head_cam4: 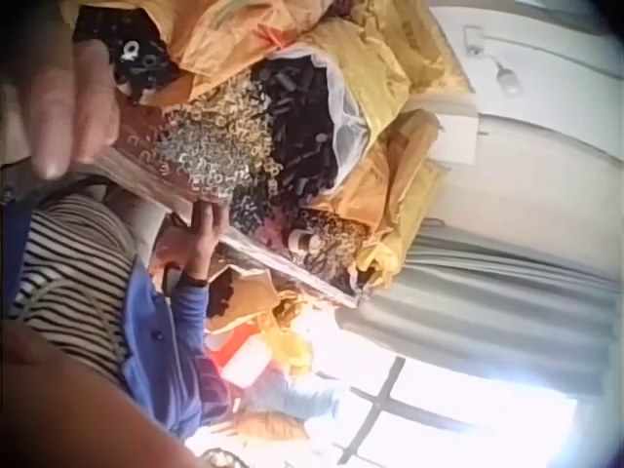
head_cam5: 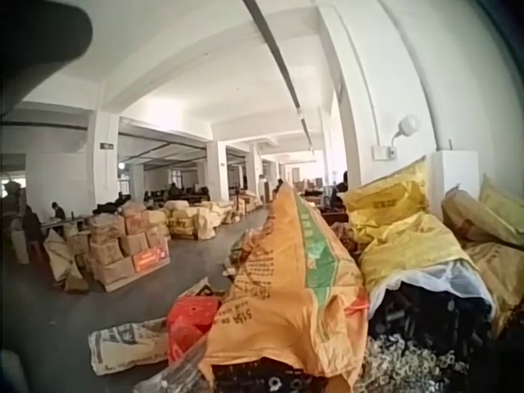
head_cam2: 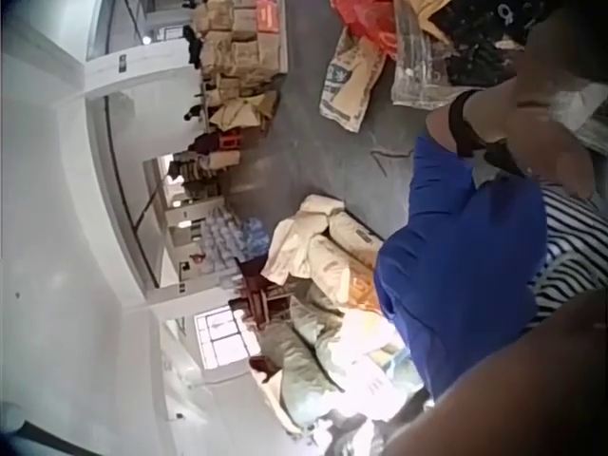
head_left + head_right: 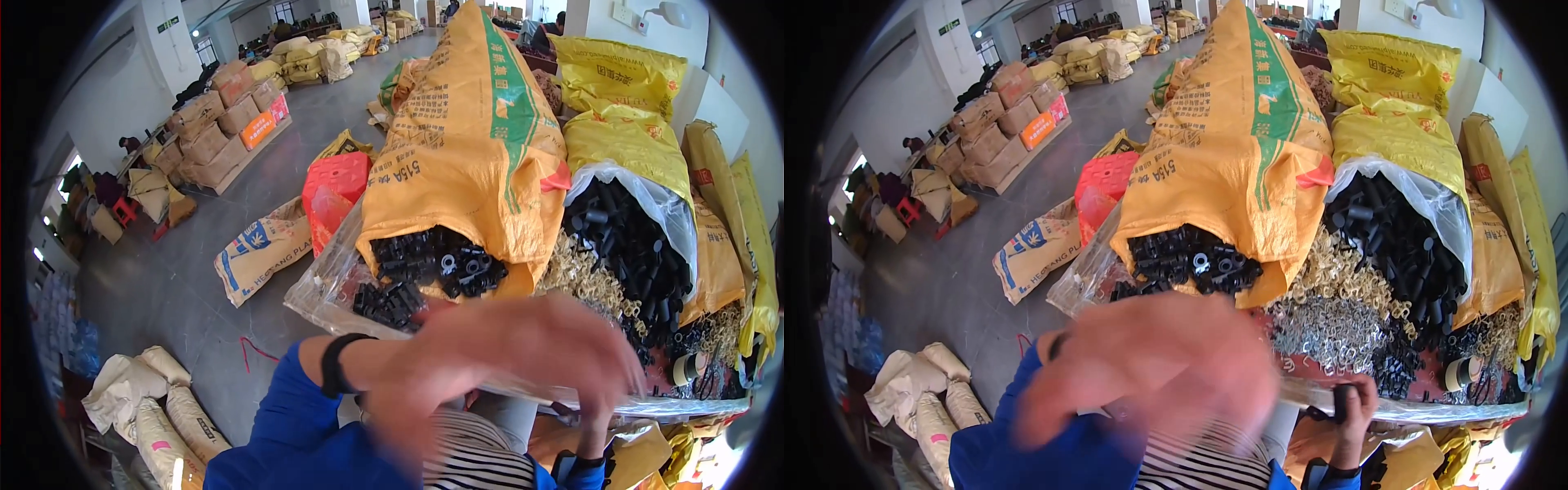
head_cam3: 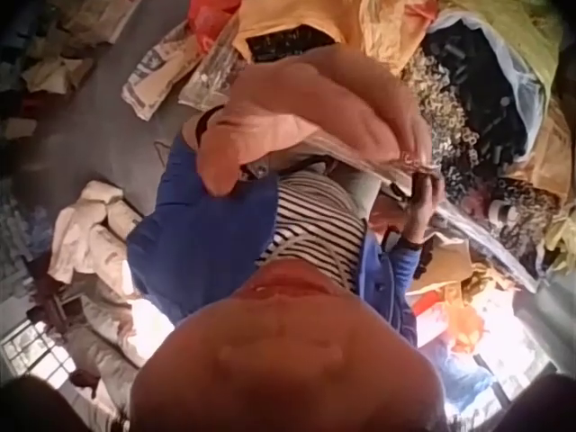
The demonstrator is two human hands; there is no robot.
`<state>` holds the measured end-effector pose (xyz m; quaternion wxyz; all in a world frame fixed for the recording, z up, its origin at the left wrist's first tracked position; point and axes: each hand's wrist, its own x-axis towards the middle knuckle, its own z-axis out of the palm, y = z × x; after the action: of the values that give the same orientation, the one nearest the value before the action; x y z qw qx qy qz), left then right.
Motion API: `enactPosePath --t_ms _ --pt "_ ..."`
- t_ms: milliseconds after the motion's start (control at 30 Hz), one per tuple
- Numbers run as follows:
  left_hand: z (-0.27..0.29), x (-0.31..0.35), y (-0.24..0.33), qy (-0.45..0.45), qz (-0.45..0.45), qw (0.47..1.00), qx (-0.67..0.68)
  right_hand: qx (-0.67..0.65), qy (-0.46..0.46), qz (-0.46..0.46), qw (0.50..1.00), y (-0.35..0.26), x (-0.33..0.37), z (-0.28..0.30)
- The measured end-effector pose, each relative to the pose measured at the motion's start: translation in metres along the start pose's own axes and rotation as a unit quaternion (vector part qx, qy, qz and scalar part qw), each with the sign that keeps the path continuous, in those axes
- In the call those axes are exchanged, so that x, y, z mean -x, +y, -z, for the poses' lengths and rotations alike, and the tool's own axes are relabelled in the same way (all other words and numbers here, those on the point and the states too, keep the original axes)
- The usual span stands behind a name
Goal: The person assembles components by hand, fitting a metal clip into a black plastic part and then sliding a black sleeve over the assembly. After completing each unit, the person places it on the table and reaches for the next set of components.
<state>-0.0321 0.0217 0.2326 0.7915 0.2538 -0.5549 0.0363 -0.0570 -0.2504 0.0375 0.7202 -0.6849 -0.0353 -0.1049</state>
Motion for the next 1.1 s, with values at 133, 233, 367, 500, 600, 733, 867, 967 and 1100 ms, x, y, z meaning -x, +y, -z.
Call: enactPosePath --t_ms 133,233,367,500,600,733,867,967,1100 --pt "-0.036 0.034 0.013 -0.002 0.024 1.000 -0.008 0.001 0.161 -0.015 0.987 0.049 0.052 0.088" --pt "-0.042 0.037 0.006 -0.005 0.058 0.998 -0.010 0.001 0.273 -0.035 0.962 0.075 0.082 0.133" --pt "-0.052 0.041 -0.018 -0.042 0.112 0.992 0.032 0.017 0.449 -0.043 0.892 0.089 0.132 0.188" --pt "-0.040 0.039 -0.027 -0.079 0.168 0.979 0.083 0.111 0.511 -0.020 0.852 0.089 0.157 0.206" --pt "-0.031 0.036 -0.037 -0.108 0.204 0.966 0.115 0.451 0.462 0.036 0.763 0.085 0.168 0.213" --pt "-0.018 0.027 -0.062 -0.145 0.227 0.955 0.124 0.354 0.537 -0.004 0.765 0.086 0.170 0.236" --pt "-0.001 0.019 -0.076 -0.175 0.226 0.954 0.093 0.289 0.541 -0.100 0.784 0.104 0.184 0.275" --pt "0.039 0.044 -0.082 -0.025 0.214 0.972 -0.093 0.363 0.498 -0.095 0.782 0.108 0.179 0.277" --pt "0.101 0.092 -0.060 0.162 0.408 0.834 -0.335 0.412 0.503 -0.053 0.758 0.109 0.141 0.248"
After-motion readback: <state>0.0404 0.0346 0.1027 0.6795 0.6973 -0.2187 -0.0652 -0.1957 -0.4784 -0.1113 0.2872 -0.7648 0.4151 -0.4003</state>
